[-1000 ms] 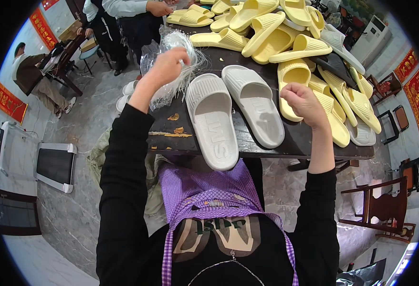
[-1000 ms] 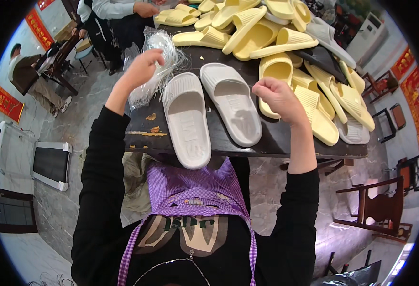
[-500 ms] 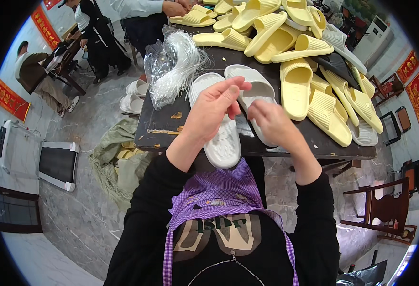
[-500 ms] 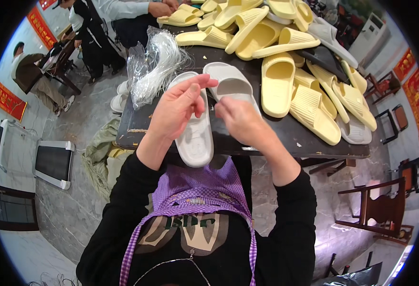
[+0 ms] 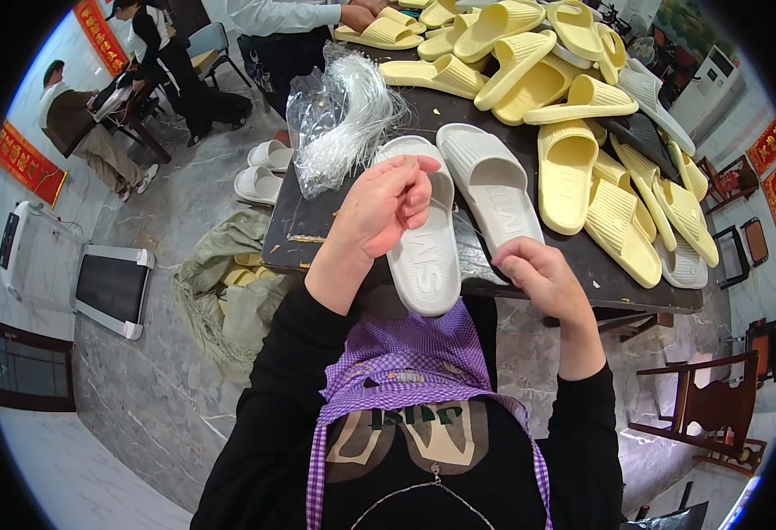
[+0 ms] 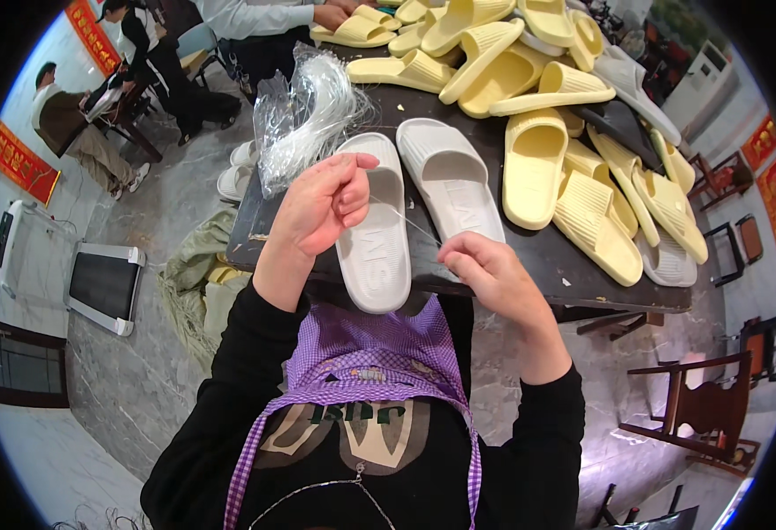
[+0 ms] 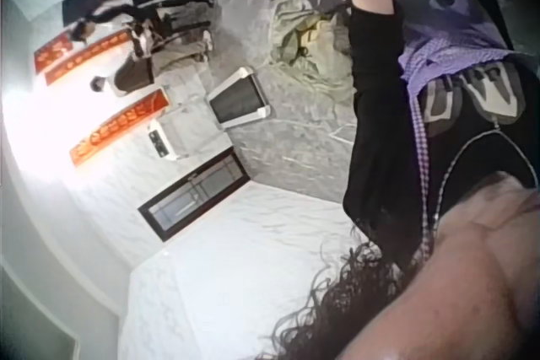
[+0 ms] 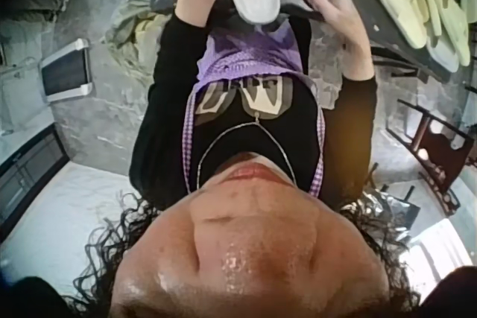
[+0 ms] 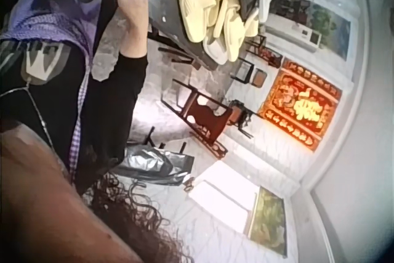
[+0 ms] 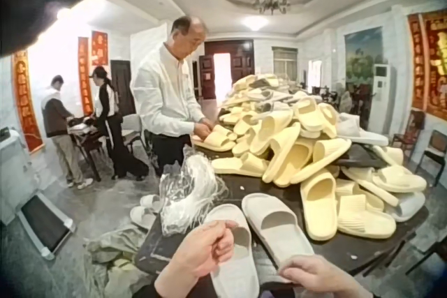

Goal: The person takes slippers from a bag and table, then pairs them together by threading plastic fasteners through each pair by hand.

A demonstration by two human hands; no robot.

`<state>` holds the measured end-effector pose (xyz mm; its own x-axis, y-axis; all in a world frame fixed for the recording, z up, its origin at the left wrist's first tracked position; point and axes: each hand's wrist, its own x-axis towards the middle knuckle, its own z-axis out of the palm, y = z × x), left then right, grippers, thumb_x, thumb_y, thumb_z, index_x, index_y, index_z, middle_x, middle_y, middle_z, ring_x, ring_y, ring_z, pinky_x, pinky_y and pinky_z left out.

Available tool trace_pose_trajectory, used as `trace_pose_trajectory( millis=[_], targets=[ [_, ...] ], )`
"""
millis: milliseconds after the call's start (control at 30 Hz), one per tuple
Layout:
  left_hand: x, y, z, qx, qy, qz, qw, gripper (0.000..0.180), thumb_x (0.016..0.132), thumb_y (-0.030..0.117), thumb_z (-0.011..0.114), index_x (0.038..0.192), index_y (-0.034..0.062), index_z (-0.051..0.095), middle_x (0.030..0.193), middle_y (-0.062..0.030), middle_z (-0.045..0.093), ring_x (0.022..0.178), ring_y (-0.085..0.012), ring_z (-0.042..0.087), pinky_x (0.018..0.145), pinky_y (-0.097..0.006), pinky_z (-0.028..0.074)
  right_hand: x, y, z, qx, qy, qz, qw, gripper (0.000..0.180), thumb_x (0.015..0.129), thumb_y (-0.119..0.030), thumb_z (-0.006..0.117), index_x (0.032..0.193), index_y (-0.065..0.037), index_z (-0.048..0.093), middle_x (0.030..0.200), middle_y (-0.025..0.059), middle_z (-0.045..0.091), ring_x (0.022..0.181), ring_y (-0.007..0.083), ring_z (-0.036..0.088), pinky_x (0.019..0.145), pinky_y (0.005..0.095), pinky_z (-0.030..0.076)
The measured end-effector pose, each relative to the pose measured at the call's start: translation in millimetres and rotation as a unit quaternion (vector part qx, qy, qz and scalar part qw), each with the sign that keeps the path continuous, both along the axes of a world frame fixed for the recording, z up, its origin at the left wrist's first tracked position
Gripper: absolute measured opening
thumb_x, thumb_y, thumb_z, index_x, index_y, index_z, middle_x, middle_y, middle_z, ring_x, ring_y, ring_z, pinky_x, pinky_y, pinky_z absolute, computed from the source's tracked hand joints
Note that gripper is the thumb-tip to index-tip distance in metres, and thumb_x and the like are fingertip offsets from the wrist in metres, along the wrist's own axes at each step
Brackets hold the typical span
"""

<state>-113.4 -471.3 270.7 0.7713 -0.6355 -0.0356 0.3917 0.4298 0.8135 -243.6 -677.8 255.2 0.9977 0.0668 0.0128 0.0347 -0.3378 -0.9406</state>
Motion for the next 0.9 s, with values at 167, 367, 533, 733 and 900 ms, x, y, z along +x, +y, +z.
trace_pose_trajectory(
  millis=[167, 367, 533, 733, 900],
  targets=[
    [-2, 5, -3, 0.003, -0.014, -0.050, 0.999, 0.025, 0.096, 0.016, 0.036, 0.099, -0.0046, 0.049, 0.057, 0.0025, 0.035, 0.046, -0.0058, 0.029, 0.042, -0.020, 0.028, -5, -34, 10, 0.005, -0.082, -0.100, 0.992, 0.010, 0.084, -0.007, 0.053, 0.086, -0.002, 0.061, 0.064, -0.0065, 0.050, 0.052, 0.0003, 0.038, 0.047, 0.0164, 0.030],
    [-9, 11, -5, 0.011, -0.022, -0.099, 0.995, 0.024, 0.096, 0.017, 0.037, 0.098, -0.0037, 0.049, 0.054, 0.0036, 0.031, 0.043, -0.0055, 0.026, 0.039, -0.020, 0.027, 13, -74, 18, 0.065, -0.116, -0.160, 0.978, 0.009, 0.086, -0.008, 0.053, 0.087, -0.002, 0.059, 0.065, -0.0033, 0.052, 0.050, 0.0016, 0.038, 0.043, 0.0173, 0.030],
    [-11, 12, -11, 0.007, -0.004, -0.094, 0.996, 0.023, 0.096, 0.017, 0.037, 0.096, -0.0026, 0.049, 0.054, 0.0035, 0.031, 0.043, -0.0055, 0.027, 0.039, -0.020, 0.027, 39, -64, 14, 0.382, -0.120, -0.230, 0.887, 0.011, 0.088, -0.013, 0.054, 0.088, -0.002, 0.055, 0.070, -0.0002, 0.053, 0.049, 0.0050, 0.038, 0.041, 0.0186, 0.029],
    [-14, 7, -24, 0.028, 0.015, -0.095, 0.995, 0.023, 0.096, 0.017, 0.037, 0.096, -0.0021, 0.049, 0.056, 0.0024, 0.035, 0.045, -0.0070, 0.031, 0.041, -0.021, 0.029, 61, -59, -1, 0.658, -0.053, -0.115, 0.742, 0.012, 0.089, -0.016, 0.053, 0.087, -0.004, 0.052, 0.069, -0.0002, 0.049, 0.051, 0.0065, 0.040, 0.042, 0.0197, 0.030],
    [-2, 7, -14, 0.071, -0.053, 0.016, 0.996, 0.023, 0.095, 0.016, 0.039, 0.100, -0.0022, 0.051, 0.062, -0.0008, 0.047, 0.055, -0.0097, 0.042, 0.052, -0.022, 0.036, 64, -56, -18, 0.624, -0.046, 0.004, 0.780, 0.011, 0.090, -0.016, 0.052, 0.087, -0.006, 0.050, 0.065, -0.0014, 0.044, 0.053, 0.0065, 0.041, 0.043, 0.0206, 0.032]
  ],
)
